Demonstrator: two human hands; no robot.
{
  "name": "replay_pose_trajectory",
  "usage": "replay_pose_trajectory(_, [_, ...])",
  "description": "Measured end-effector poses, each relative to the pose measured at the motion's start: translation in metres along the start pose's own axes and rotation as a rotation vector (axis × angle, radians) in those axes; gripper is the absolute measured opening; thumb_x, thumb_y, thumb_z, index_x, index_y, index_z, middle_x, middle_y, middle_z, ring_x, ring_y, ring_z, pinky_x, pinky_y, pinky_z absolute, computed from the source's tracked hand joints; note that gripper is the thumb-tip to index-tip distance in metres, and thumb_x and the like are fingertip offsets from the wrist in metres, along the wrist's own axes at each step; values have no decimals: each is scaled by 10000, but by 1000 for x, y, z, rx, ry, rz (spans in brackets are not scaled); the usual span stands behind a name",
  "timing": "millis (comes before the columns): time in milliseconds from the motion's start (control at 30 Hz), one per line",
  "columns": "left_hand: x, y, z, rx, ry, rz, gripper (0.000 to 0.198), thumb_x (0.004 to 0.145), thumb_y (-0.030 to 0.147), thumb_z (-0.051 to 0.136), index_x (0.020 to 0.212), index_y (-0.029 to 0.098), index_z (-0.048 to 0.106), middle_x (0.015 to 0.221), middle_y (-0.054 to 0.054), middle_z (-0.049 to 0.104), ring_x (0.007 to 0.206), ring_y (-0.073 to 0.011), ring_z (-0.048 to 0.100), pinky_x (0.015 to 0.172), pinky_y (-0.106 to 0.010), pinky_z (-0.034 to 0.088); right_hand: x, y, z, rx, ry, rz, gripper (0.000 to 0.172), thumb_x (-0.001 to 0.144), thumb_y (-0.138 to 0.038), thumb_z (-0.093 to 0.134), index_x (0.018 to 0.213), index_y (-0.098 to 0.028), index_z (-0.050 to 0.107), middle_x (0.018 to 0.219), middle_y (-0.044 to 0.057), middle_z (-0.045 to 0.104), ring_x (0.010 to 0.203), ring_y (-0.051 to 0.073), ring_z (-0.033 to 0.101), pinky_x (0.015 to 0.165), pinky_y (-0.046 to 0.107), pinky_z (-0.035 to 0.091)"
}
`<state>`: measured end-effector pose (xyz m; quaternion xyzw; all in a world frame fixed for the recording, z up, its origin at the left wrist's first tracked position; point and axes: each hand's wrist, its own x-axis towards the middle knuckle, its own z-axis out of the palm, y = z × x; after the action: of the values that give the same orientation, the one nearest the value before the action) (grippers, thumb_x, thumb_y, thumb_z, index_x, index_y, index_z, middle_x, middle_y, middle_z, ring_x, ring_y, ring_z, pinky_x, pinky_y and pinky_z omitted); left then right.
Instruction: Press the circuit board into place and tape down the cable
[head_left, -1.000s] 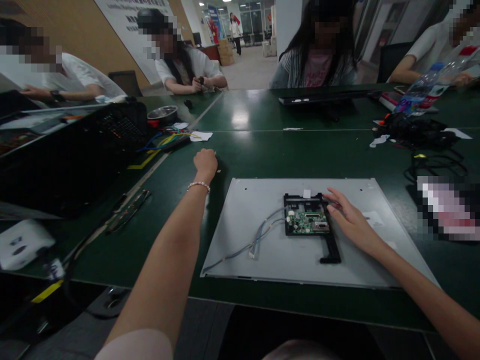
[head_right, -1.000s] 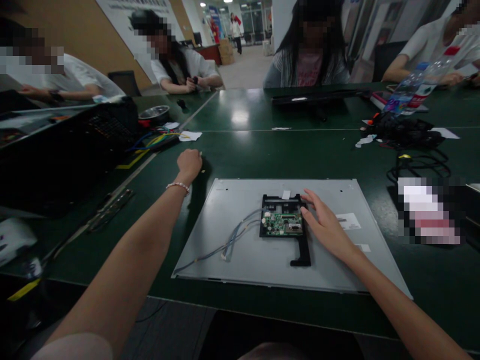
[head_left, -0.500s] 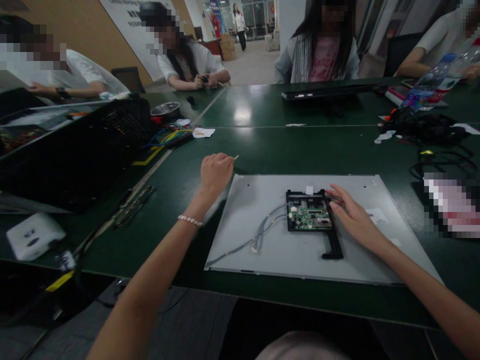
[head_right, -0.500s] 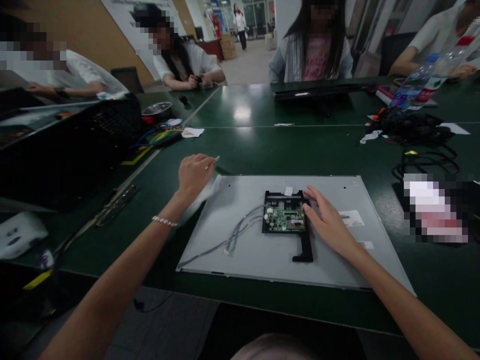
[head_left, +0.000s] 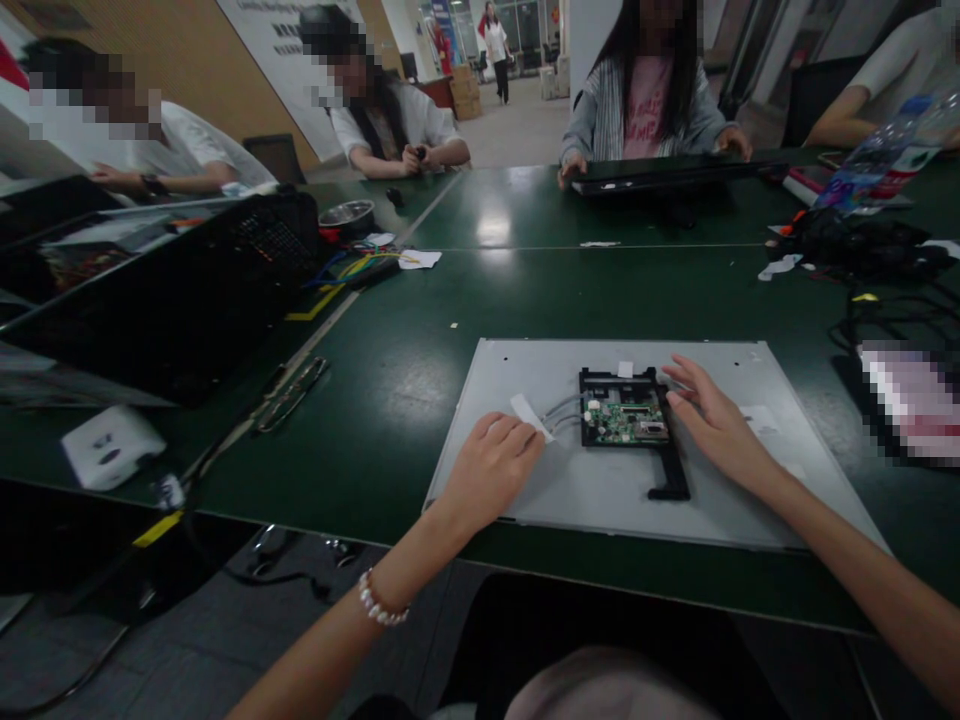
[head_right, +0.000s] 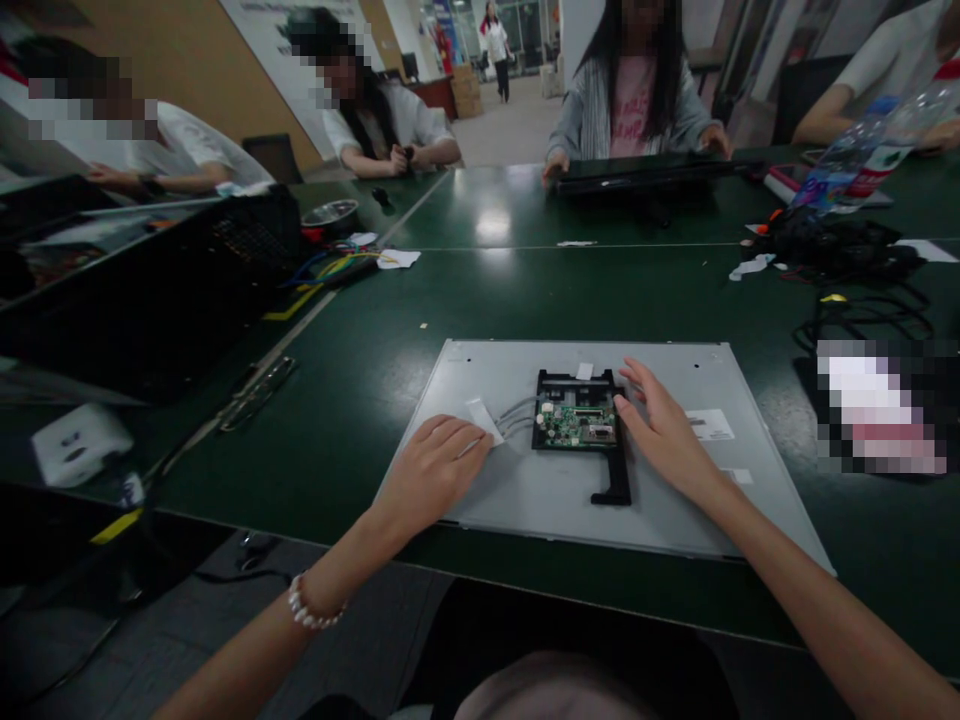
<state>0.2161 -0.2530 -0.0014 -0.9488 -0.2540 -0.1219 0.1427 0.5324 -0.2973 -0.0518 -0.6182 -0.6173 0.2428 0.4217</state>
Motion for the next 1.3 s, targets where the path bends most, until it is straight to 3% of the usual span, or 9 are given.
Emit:
replay_pose_trajectory(333, [1,17,-9,-55,11,-52,151,941,143,524,979,170,667,940,-54,686,933,-191,609,915,-383,448,-3,-2,-1,-35,24,-97,507,986,-410,454,1471,-283,378,1476,104,486,1355,289,460,1082,535,422])
replay_pose_trajectory(567, [-1,30,-10,-63,14,-105,158,944,214,528,984,183,678,895,-58,692,894,-205,615,836,-396,433,-9,-28,-2,-197,6,-256,585,967,-363,467,1520,-292,291,1498,110,422,1391,312,399,1134,583,358])
replay_pose_trajectory(667, [-1,29,-12,-75,53,-144,179,939,260,525,951,181,685,896,-55,704,887,-209,622,835,-406,431,-13,-44,1,-273,-72,-361,584,962,-315,470,1519,-297,293,1523,104,388,1424,312,351,1167,590,306])
replay_pose_trajectory(867, [-5,24,-11,-97,125,-252,176,926,194,517,937,186,692,919,-46,723,861,-194,635,808,-386,454,-17,-65,19,-426,-323,-611,527,940,-182,484,1460,-223,412,1510,109,446,1461,298,294,1167,561,326])
replay_pose_trajectory(1000, [-10,28,-5,-147,127,-284,214,926,163,506,1048,168,682,1017,-68,723,931,-205,646,837,-387,478,-13,-75,34,-559,-377,-730,466,912,-62,490,1353,-202,543,1470,104,509,1440,290,344,1168,549,321])
replay_pose_trajectory(1133, [-14,33,-1,-194,135,-335,269,917,137,494,1122,168,666,1152,-92,702,1037,-219,641,906,-408,482,-7,-85,47,-581,-370,-798,334,942,-92,513,1227,-220,630,1411,86,574,1402,268,412,1153,548,339])
replay_pose_trajectory(1300, [-17,38,0,-216,80,-357,321,901,148,500,1179,197,654,1255,-93,670,1216,-257,575,1087,-529,355,-8,-86,59,-602,-344,-829,277,960,-130,511,1188,-197,655,1362,86,619,1372,252,455,1146,504,363])
